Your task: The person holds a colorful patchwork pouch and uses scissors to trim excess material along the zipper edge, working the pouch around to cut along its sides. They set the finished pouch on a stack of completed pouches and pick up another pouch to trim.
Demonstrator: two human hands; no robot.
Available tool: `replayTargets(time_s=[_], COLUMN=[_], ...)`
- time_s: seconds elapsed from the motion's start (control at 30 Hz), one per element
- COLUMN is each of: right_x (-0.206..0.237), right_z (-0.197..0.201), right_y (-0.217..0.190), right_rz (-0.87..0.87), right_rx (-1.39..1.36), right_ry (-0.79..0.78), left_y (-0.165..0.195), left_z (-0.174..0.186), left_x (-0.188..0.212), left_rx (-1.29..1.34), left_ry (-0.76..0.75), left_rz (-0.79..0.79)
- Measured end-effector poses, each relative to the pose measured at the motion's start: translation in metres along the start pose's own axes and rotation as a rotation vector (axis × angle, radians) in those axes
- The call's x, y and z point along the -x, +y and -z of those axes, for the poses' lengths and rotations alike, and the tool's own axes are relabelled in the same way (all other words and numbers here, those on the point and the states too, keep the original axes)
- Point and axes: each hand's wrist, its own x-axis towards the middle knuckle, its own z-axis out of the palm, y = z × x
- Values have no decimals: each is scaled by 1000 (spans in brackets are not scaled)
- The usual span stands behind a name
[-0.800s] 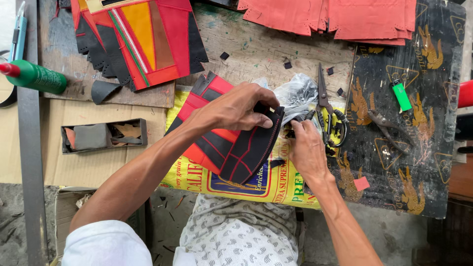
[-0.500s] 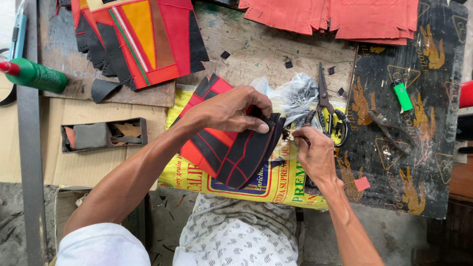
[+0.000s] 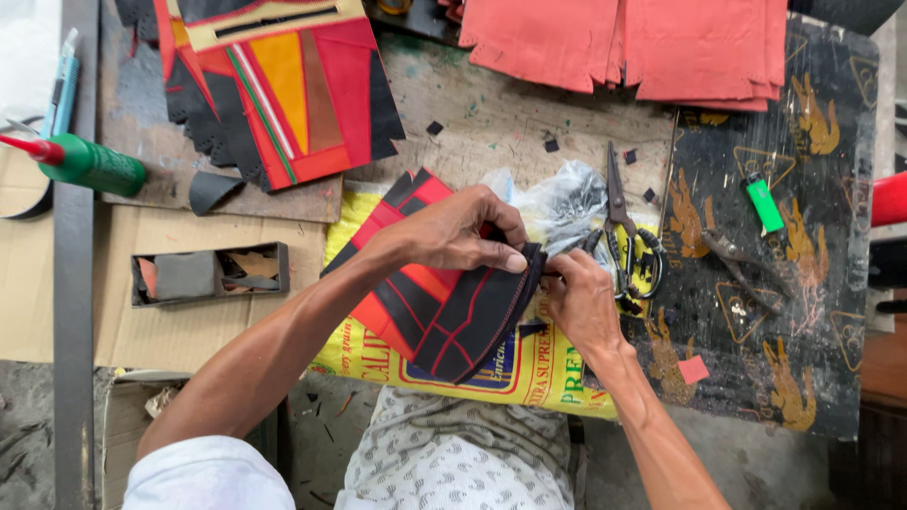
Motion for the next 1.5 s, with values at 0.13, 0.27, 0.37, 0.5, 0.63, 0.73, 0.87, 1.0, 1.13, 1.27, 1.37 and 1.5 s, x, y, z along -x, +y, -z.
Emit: replayTargets(time_s=[0.13,0.27,0.37,0.5,0.63,0.73,0.87,1.0,1.13,1.27,1.37,1.5], right_x=[2,3,4,7,4,-2,-9,-17,-23,-24,-25,-27], right_z=[7,27,42,53,58,54,43,45,52,55,58,61], right_y=[-6,-16,-20,-16,1,10,6,-7,-17,-20,-19,-19], right_rz=[64,-18,-47,11,-150,-320,-293,-202,-202,-187,-183,-178], right_rx=[-3,-85,-218,-200,-1015,-1880,-1654,-1625,-1575,-1530,-1477,-1351], right_ry=[4,7,27,20,2,11,-38,-80,-101,-121,-143,-129], left_y=[1,4,6,8,11,11,11,10,11,14,15,13], left_z=[-1,0,-1,-5,-10,-14,-17,-17,-18,-19,-19,-19], left_x=[5,8,9,5,-5,-10,-11,-8,-7,-7,-6,-7], left_rx=[47,50,55,156,165,170,172,229,215,199,209,186], left_ry=[18,43,62,73,65,62,42,25,57,85,86,95], left_rz=[20,1,-24,-7,-82,-72,-43,-41,-70,-31,-33,-24])
